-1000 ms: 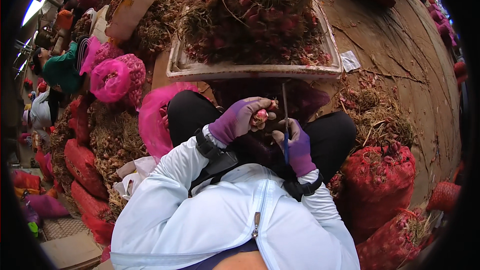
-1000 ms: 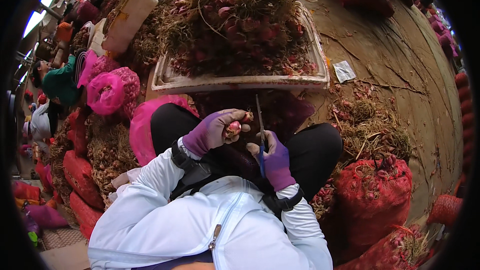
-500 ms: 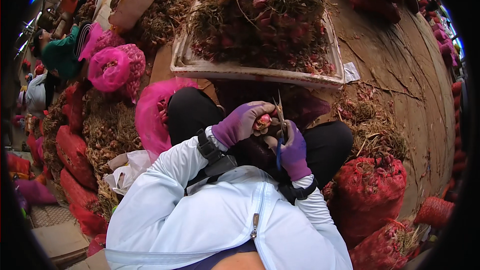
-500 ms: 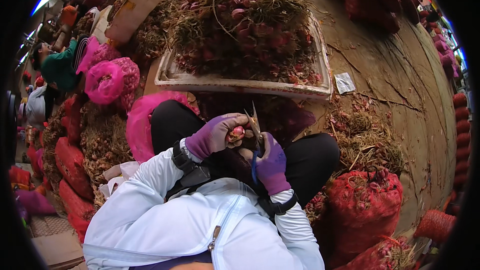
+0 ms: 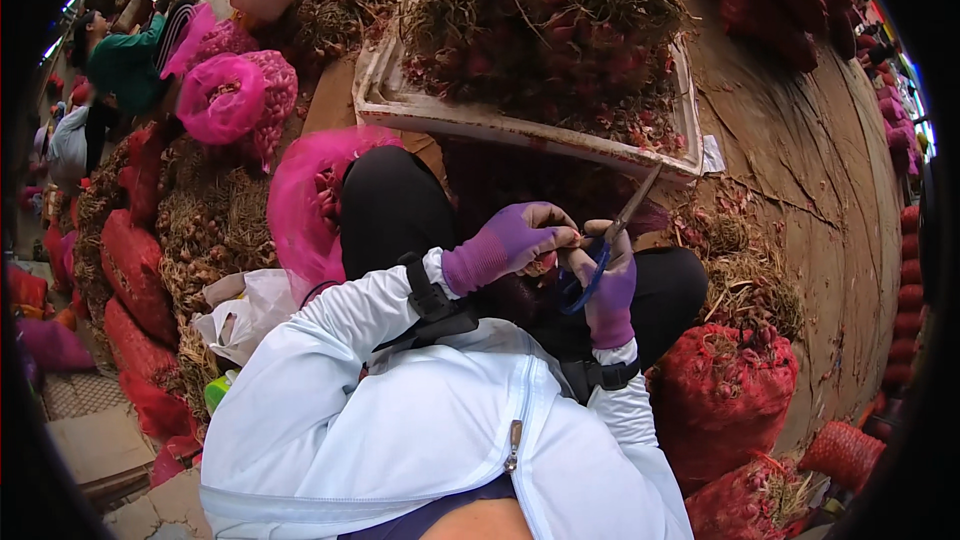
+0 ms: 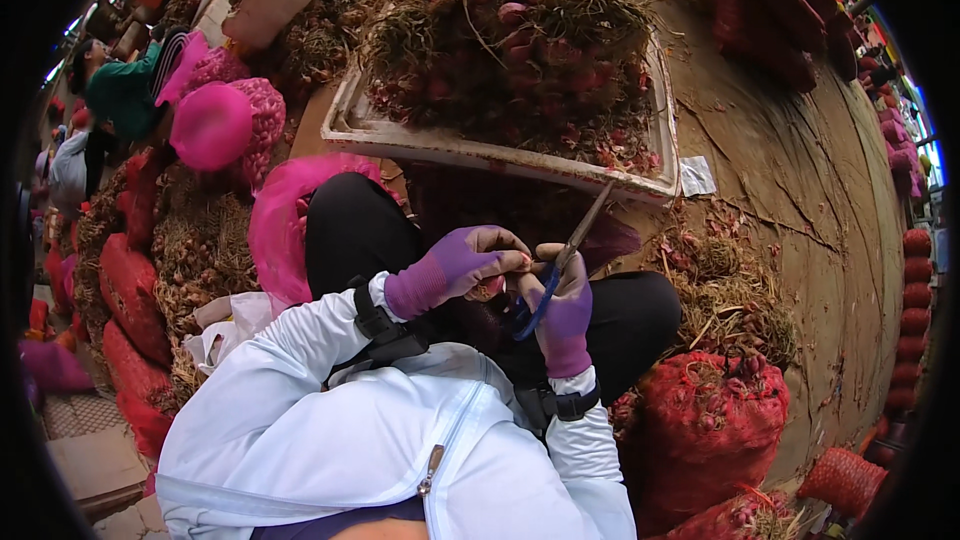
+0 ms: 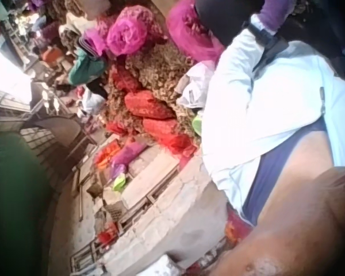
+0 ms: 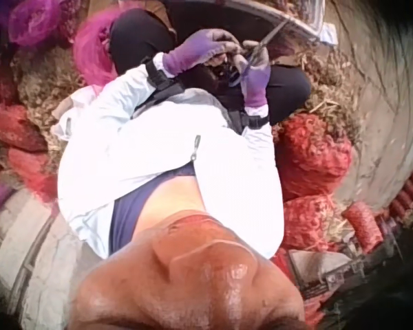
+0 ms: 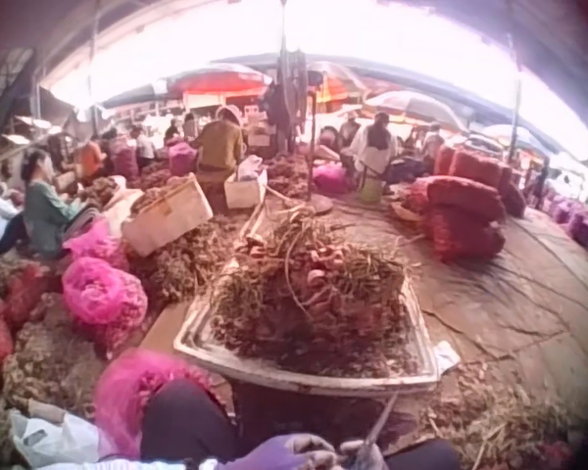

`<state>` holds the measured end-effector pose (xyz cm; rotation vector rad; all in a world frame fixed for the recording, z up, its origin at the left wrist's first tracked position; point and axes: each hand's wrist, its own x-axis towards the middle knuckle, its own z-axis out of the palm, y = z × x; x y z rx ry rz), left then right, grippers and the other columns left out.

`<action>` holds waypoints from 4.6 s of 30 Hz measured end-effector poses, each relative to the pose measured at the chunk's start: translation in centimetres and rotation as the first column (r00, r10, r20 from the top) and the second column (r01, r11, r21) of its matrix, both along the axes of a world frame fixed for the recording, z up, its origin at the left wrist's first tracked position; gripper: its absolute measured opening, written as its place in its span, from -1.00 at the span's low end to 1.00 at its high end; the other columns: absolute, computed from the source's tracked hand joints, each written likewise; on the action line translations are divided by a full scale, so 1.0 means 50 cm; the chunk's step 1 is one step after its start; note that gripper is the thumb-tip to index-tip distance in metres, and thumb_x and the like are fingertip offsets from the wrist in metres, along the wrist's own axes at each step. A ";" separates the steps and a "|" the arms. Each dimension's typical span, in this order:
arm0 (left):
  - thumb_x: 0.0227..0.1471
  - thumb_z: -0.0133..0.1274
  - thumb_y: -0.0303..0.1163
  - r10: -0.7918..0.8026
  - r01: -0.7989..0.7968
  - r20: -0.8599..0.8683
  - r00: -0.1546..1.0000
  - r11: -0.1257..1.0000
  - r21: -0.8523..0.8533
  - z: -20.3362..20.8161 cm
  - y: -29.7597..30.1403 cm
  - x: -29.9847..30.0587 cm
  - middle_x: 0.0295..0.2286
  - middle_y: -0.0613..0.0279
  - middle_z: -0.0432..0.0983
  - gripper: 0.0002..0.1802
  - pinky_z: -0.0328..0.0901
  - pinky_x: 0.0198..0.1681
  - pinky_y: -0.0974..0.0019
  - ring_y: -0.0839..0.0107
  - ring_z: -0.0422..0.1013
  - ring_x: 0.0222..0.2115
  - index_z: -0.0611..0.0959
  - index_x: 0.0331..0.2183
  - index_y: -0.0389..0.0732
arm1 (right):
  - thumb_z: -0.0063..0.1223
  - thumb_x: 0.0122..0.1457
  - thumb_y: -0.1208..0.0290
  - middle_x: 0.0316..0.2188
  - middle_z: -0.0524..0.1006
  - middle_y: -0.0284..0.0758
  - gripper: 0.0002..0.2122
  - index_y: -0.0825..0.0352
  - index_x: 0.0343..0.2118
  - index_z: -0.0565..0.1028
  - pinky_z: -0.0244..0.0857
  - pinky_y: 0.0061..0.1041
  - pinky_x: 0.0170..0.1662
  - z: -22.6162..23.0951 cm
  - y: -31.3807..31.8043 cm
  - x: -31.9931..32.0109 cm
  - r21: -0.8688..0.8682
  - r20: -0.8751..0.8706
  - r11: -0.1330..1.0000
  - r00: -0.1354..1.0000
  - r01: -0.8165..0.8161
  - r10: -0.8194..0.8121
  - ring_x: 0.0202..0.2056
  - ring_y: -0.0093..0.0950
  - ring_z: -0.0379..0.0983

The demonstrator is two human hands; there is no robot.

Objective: The person trims shallots by picking them up from a pile, cutting off the roots and stems using shears, and dropping the cleaned shallots into a pink mesh bag.

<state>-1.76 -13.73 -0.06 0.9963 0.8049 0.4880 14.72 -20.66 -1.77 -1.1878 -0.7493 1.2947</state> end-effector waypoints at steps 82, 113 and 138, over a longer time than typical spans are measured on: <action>0.03 0.08 -0.51 -0.065 0.129 0.215 0.974 0.946 -0.298 -0.024 0.037 -0.020 -0.17 0.30 0.43 -0.51 0.33 -0.11 0.46 0.55 0.41 -0.14 0.39 0.03 -0.18 | 0.10 0.02 0.56 -0.40 0.50 -0.33 -0.67 0.37 -0.12 0.34 0.38 -0.61 -0.42 0.028 0.024 0.044 -0.176 -0.189 0.973 0.975 -0.152 0.118 -0.52 -0.57 0.47; 0.06 0.01 -0.12 0.463 -0.246 -0.823 0.330 0.884 0.398 -0.490 0.044 -0.699 -0.24 0.00 0.53 -0.60 0.35 -0.13 0.16 0.09 0.45 -0.19 0.57 -0.14 -0.17 | 0.10 0.13 0.41 -0.17 0.45 -0.19 -0.54 0.33 0.06 0.20 0.36 -0.60 -0.25 -0.034 0.073 -0.016 0.030 0.269 0.998 0.962 -0.048 0.038 -0.30 -0.53 0.42; -0.17 0.31 -0.29 0.811 -0.130 -0.135 0.569 0.251 0.959 0.060 0.629 -0.265 -0.19 0.01 0.54 -0.43 0.32 -0.06 0.30 0.18 0.46 -0.16 0.53 -0.10 -0.33 | 0.13 0.10 0.35 -0.35 0.49 -0.33 -0.61 0.38 -0.05 0.32 0.30 -0.70 -0.46 0.106 0.103 0.122 -0.035 0.477 0.993 0.871 -0.116 0.118 -0.47 -0.67 0.40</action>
